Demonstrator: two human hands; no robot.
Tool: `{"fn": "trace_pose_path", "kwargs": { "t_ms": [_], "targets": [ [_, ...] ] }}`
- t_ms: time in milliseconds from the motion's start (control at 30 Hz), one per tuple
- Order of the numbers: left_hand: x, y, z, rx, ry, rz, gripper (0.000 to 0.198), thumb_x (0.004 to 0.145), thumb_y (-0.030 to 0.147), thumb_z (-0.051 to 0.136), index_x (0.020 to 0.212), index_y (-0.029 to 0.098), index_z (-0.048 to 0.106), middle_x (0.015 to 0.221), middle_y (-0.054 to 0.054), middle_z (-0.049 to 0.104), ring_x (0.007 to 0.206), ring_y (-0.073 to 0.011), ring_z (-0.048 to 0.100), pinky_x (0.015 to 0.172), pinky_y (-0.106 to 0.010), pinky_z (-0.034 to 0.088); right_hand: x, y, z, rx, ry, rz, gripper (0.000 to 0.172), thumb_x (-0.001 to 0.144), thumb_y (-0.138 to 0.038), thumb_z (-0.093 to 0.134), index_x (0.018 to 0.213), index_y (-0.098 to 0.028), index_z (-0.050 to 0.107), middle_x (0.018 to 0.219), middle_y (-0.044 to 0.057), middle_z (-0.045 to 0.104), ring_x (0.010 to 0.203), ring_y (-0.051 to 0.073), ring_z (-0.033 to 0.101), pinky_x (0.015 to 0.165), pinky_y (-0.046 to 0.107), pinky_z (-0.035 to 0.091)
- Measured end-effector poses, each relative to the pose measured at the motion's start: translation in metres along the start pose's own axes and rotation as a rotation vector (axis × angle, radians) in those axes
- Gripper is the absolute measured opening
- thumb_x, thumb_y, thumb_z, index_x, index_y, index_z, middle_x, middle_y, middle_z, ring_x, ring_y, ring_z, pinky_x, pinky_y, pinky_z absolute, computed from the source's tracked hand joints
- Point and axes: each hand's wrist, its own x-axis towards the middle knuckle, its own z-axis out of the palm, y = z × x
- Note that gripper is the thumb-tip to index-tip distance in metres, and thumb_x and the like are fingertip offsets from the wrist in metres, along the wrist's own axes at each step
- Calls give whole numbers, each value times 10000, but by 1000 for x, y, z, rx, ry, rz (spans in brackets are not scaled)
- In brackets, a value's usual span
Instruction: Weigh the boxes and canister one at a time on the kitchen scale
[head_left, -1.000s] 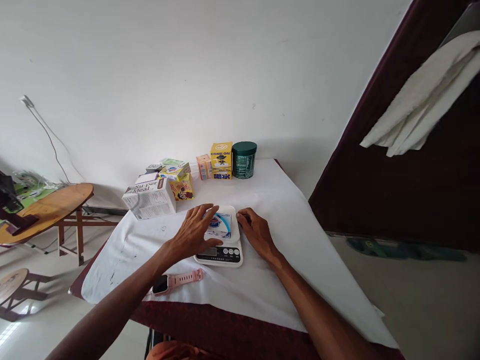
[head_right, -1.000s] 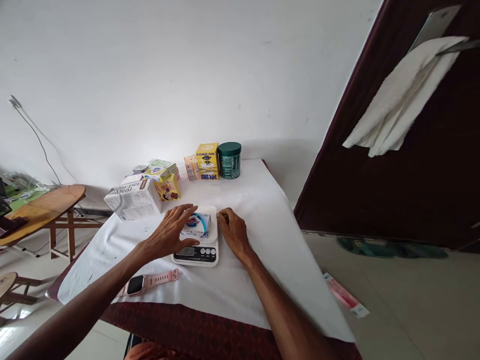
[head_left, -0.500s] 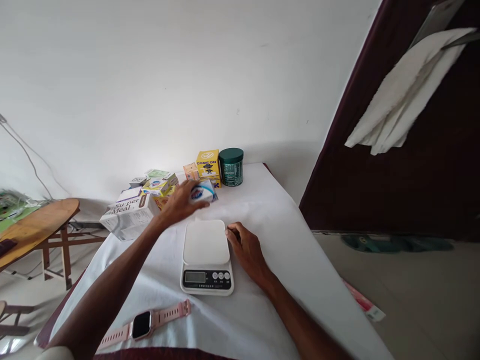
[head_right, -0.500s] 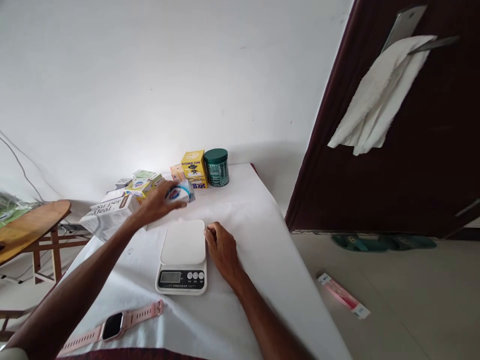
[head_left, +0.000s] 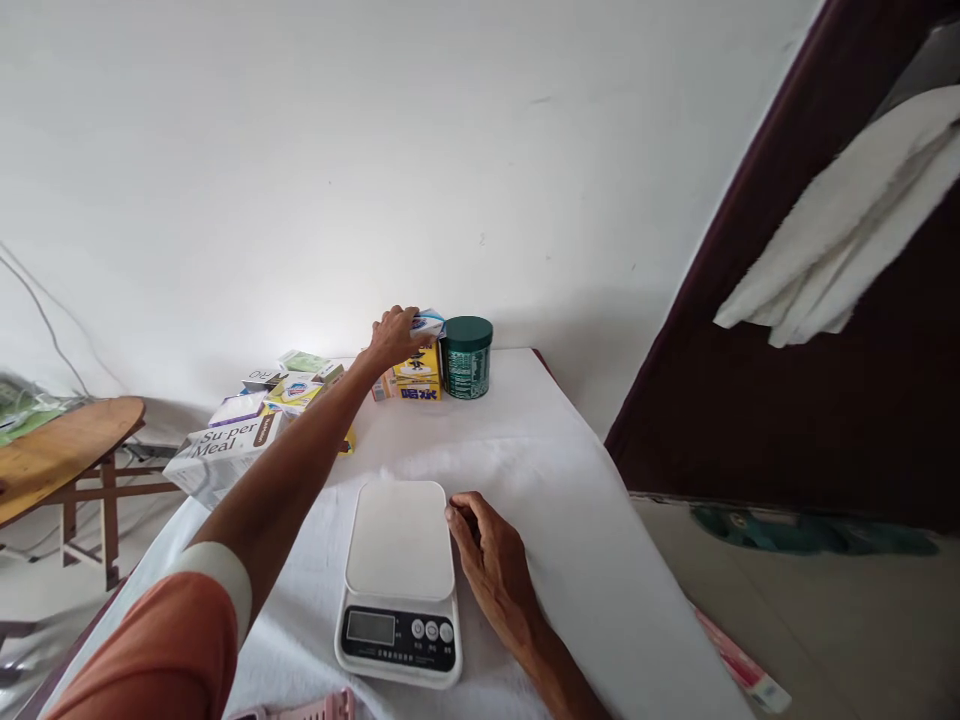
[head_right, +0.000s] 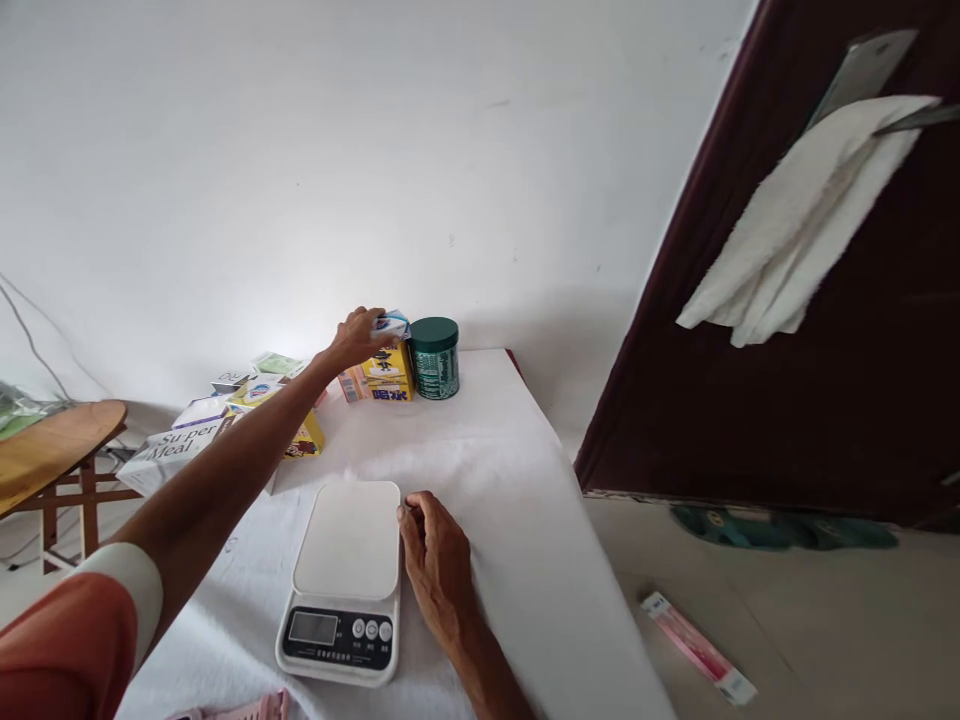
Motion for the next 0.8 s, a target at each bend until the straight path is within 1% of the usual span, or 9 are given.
{"fn": "trace_pose_path", "kwargs": {
  "t_ms": [100, 167, 233, 367, 467, 567, 667, 733, 800],
  "targets": [
    [-15, 6, 3, 12, 91, -9, 729, 880, 475, 723, 1501, 202, 456, 1506, -188, 473, 1381, -365, 431, 1114, -517, 366, 0, -1, -1, -19, -18, 16, 401, 991, -573, 420, 940, -233, 628, 814, 18, 681, 707, 191, 614, 686, 297, 472],
    [-41, 14, 5, -30, 188, -6, 805, 866, 558, 723, 1523, 206, 420, 1540, -195, 432, 1405, -371, 405, 1132, -528, 356, 1, 0, -2, -45, -29, 33, 408, 970, -592, 443, 951, -238, 644, 829, 21, 704, 713, 199, 639, 689, 300, 486],
    [-81, 26, 10, -99, 207, 95, 829, 873, 625, 682, 1524, 189, 413, 1523, -195, 455, 1384, -362, 428, 1123, -521, 380, 2, 2, -3, -78, -35, 42, 412, 949, -605, 461, 963, -244, 659, 851, 25, 726, 715, 207, 659, 694, 306, 502],
    [-182, 40, 17, -184, 62, 473, 793, 849, 614, 708, 1480, 197, 471, 1509, -184, 491, 1383, -347, 443, 1130, -514, 396, 5, 7, -4, -141, -33, 26, 411, 905, -597, 474, 994, -248, 673, 940, 53, 765, 793, 238, 714, 718, 321, 535],
    [-233, 23, 1, -220, 20, 463, 746, 862, 582, 716, 1466, 212, 480, 1489, -179, 519, 1393, -354, 444, 1135, -529, 394, 6, 5, -4, -175, -36, 41, 414, 887, -606, 485, 1003, -260, 681, 992, 60, 778, 874, 255, 738, 740, 323, 554],
    [-239, -25, -31, -164, 81, 266, 642, 884, 473, 726, 1444, 263, 492, 1455, -147, 544, 1331, -343, 502, 1096, -546, 432, 6, 1, -4, -190, -35, 70, 435, 878, -650, 501, 973, -271, 693, 961, 60, 782, 814, 253, 735, 711, 324, 564],
    [-216, -84, -61, -19, 144, -12, 554, 906, 382, 683, 1419, 264, 509, 1378, -123, 577, 1260, -335, 536, 1059, -547, 450, 5, 0, -4, -191, -38, 71, 439, 878, -667, 509, 961, -279, 698, 918, 56, 780, 739, 247, 715, 676, 327, 569],
    [-196, -118, -72, 48, 96, -189, 528, 899, 431, 676, 1368, 230, 541, 1333, -135, 591, 1201, -334, 561, 1010, -528, 471, 5, 0, -4, -193, -47, 66, 429, 888, -663, 513, 967, -285, 699, 910, 50, 779, 707, 240, 701, 648, 323, 566],
    [-181, -140, -74, 57, 4, -310, 524, 891, 528, 660, 1295, 203, 577, 1288, -156, 613, 1157, -343, 581, 963, -507, 484, 4, -1, -5, -193, -46, 68, 431, 890, -665, 518, 976, -284, 701, 894, 48, 776, 690, 235, 690, 622, 317, 559]
  ]
}}
